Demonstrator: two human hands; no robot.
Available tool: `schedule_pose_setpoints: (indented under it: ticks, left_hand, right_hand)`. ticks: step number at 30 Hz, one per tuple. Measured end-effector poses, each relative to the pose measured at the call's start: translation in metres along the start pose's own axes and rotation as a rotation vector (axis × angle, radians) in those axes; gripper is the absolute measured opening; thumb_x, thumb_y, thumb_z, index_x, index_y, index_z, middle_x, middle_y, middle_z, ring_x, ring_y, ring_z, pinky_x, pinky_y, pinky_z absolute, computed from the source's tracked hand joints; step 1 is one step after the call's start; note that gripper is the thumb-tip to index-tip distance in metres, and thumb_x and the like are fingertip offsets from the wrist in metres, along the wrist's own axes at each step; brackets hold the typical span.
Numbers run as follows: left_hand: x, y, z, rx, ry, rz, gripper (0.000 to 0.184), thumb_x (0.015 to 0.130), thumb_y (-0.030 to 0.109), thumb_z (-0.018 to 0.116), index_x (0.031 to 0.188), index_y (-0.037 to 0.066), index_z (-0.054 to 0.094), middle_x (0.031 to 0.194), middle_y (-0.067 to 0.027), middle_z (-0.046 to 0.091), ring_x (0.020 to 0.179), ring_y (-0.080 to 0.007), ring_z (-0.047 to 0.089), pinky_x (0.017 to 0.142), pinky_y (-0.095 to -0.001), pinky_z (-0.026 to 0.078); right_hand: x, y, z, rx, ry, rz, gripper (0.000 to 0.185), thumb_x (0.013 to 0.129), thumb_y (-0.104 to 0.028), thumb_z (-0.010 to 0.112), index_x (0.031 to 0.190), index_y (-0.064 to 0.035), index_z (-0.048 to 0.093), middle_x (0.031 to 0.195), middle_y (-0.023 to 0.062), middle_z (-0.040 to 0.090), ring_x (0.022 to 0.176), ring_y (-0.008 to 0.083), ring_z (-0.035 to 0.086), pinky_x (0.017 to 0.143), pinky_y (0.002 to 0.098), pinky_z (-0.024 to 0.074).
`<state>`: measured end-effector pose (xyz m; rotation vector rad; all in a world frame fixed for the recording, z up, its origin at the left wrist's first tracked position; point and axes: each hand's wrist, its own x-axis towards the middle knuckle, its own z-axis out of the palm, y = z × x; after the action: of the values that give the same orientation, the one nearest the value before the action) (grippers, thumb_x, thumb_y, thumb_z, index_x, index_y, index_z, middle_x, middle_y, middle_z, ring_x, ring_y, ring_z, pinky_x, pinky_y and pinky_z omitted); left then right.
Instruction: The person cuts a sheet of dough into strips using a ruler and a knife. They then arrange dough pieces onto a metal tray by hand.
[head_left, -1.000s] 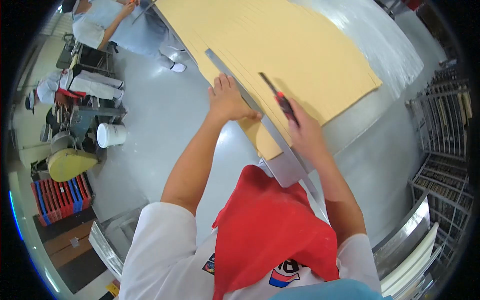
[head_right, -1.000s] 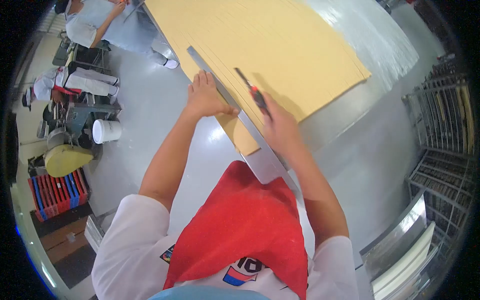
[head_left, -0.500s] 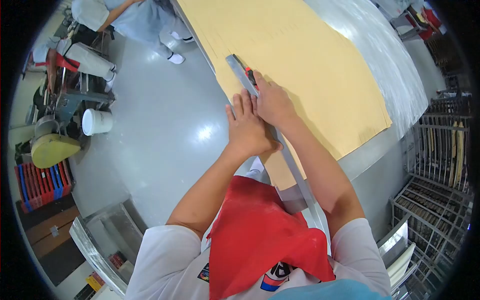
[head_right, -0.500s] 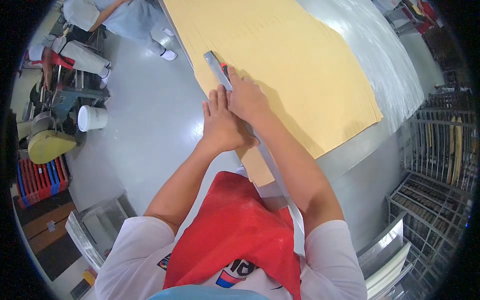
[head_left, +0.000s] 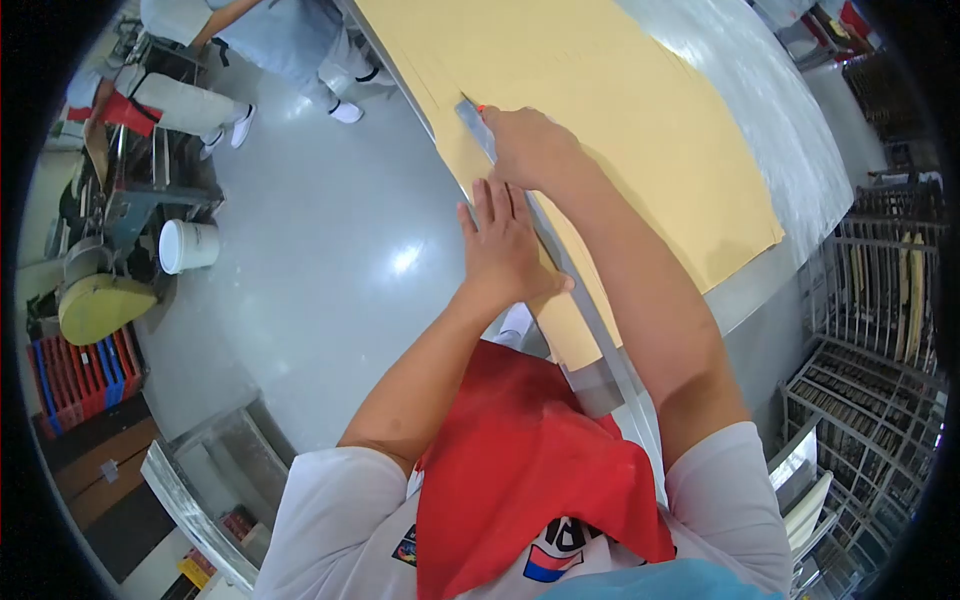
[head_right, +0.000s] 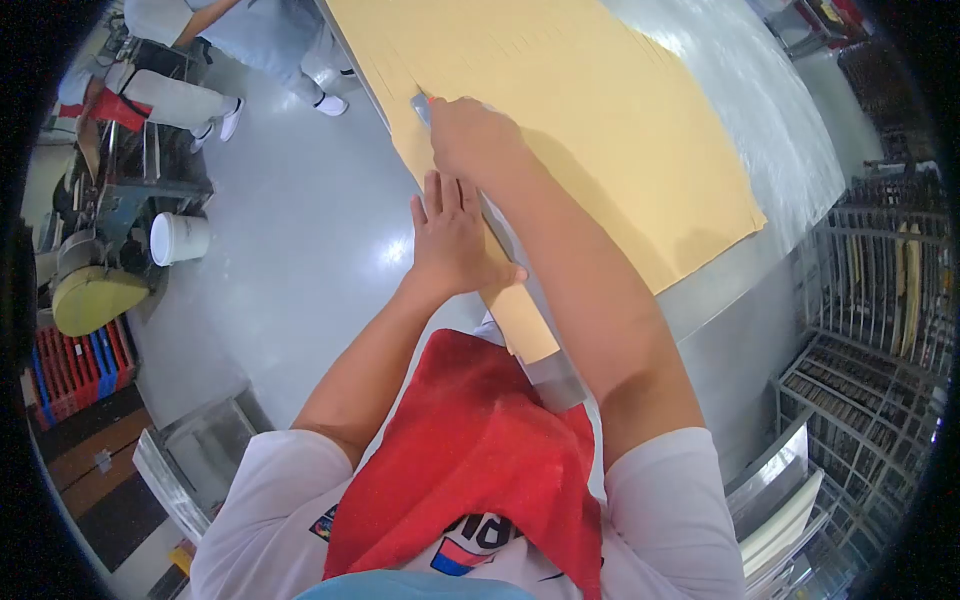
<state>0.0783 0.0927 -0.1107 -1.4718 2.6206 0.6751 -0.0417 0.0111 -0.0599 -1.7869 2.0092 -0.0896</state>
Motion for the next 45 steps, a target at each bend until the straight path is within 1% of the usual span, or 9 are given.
schedule_pose_setpoints:
  ticks: [10, 15, 21, 28, 34, 36, 37, 42, 45]
  left_hand:
    - [0.002, 0.008, 0.005, 0.166, 0.006, 0.032, 0.149, 0.052, 0.063, 0.093, 0.158, -0.013, 0.020, 0.165, -0.0330, 0.017, 0.155, -0.0496, 0.016, 0.122, -0.0670, 0.017]
    - [0.001, 0.024, -0.007, 0.280, -0.062, -0.054, 0.152, 0.052, 0.069, 0.092, 0.158, -0.014, 0.021, 0.166, -0.0344, 0.020, 0.157, -0.0474, 0.012, 0.125, -0.0606, 0.018]
    - [0.004, 0.032, -0.015, 0.366, -0.118, -0.067, 0.152, 0.052, 0.071, 0.091, 0.157, -0.014, 0.023, 0.166, -0.0343, 0.020, 0.158, -0.0462, 0.012, 0.125, -0.0597, 0.018]
    - [0.015, 0.026, -0.008, 0.439, -0.146, -0.034, 0.149, 0.051, 0.072, 0.092, 0.154, -0.015, 0.029, 0.162, -0.0329, 0.029, 0.155, -0.0455, 0.021, 0.124, -0.0576, 0.023]
    - [0.020, 0.022, -0.006, 0.432, -0.154, -0.077, 0.147, 0.049, 0.073, 0.092, 0.151, -0.015, 0.034, 0.157, -0.0299, 0.036, 0.151, -0.0455, 0.027, 0.122, -0.0551, 0.029]
    - [0.023, 0.015, -0.007, 0.339, -0.159, -0.025, 0.149, 0.048, 0.073, 0.092, 0.152, -0.016, 0.032, 0.159, -0.0301, 0.035, 0.152, -0.0457, 0.027, 0.123, -0.0530, 0.030]
    - [0.025, 0.012, -0.007, 0.338, -0.138, -0.034, 0.149, 0.048, 0.073, 0.092, 0.152, -0.016, 0.032, 0.159, -0.0301, 0.035, 0.152, -0.0457, 0.027, 0.123, -0.0530, 0.030]
    - [0.017, 0.016, -0.005, 0.269, -0.101, 0.015, 0.157, 0.045, 0.072, 0.093, 0.155, -0.016, 0.026, 0.164, -0.0321, 0.028, 0.155, -0.0442, 0.023, 0.125, -0.0477, 0.028]
    - [0.008, 0.012, -0.003, 0.180, -0.058, 0.019, 0.159, 0.043, 0.073, 0.093, 0.157, -0.014, 0.024, 0.164, -0.0322, 0.027, 0.156, -0.0438, 0.021, 0.127, -0.0466, 0.026]
  right_hand:
    - [-0.162, 0.051, 0.028, 0.007, -0.015, -0.018, 0.045, 0.093, -0.017, 0.064, 0.135, -0.0044, 0.058, 0.103, 0.0202, 0.073, 0.098, 0.0380, 0.072, 0.082, 0.0481, 0.0592]
    - [-0.278, 0.075, 0.045, 0.068, -0.082, 0.066, 0.063, 0.091, -0.009, 0.064, 0.151, -0.0111, 0.045, 0.097, 0.0200, 0.071, 0.094, 0.0384, 0.072, 0.078, 0.0489, 0.0588]
    - [-0.401, 0.093, 0.054, 0.111, -0.024, 0.113, 0.062, 0.090, -0.008, 0.063, 0.150, -0.0115, 0.048, 0.095, 0.0193, 0.071, 0.082, 0.0385, 0.072, 0.069, 0.0467, 0.0578]
    - [-0.443, 0.101, 0.070, 0.134, 0.205, 0.059, 0.056, 0.090, -0.002, 0.056, 0.146, -0.0103, 0.051, 0.090, 0.0193, 0.068, 0.082, 0.0366, 0.070, 0.069, 0.0458, 0.0554]
    - [-0.531, 0.119, 0.088, 0.350, 0.054, 0.421, 0.038, 0.094, -0.005, 0.054, 0.132, -0.0065, 0.059, 0.099, 0.0195, 0.071, 0.098, 0.0389, 0.069, 0.083, 0.0511, 0.0528]
    - [-0.547, 0.133, 0.130, 0.569, 0.428, 0.416, 0.032, 0.096, -0.011, 0.055, 0.126, -0.0029, 0.061, 0.105, 0.0195, 0.072, 0.100, 0.0417, 0.068, 0.084, 0.0508, 0.0524]
    - [-0.550, 0.141, 0.156, 0.565, 0.438, 0.396, 0.032, 0.096, -0.011, 0.055, 0.126, -0.0029, 0.061, 0.105, 0.0195, 0.072, 0.100, 0.0417, 0.068, 0.084, 0.0508, 0.0524]
    - [-0.548, 0.157, 0.222, 0.995, 0.433, 0.424, 0.030, 0.098, -0.015, 0.059, 0.121, 0.0022, 0.063, 0.090, 0.0082, 0.068, 0.075, 0.0154, 0.062, 0.071, 0.0321, 0.0498]
    - [-0.552, 0.148, 0.217, 1.037, 0.392, 0.445, 0.028, 0.095, -0.012, 0.061, 0.119, 0.0010, 0.066, 0.085, 0.0108, 0.068, 0.078, 0.0193, 0.064, 0.074, 0.0331, 0.0512]
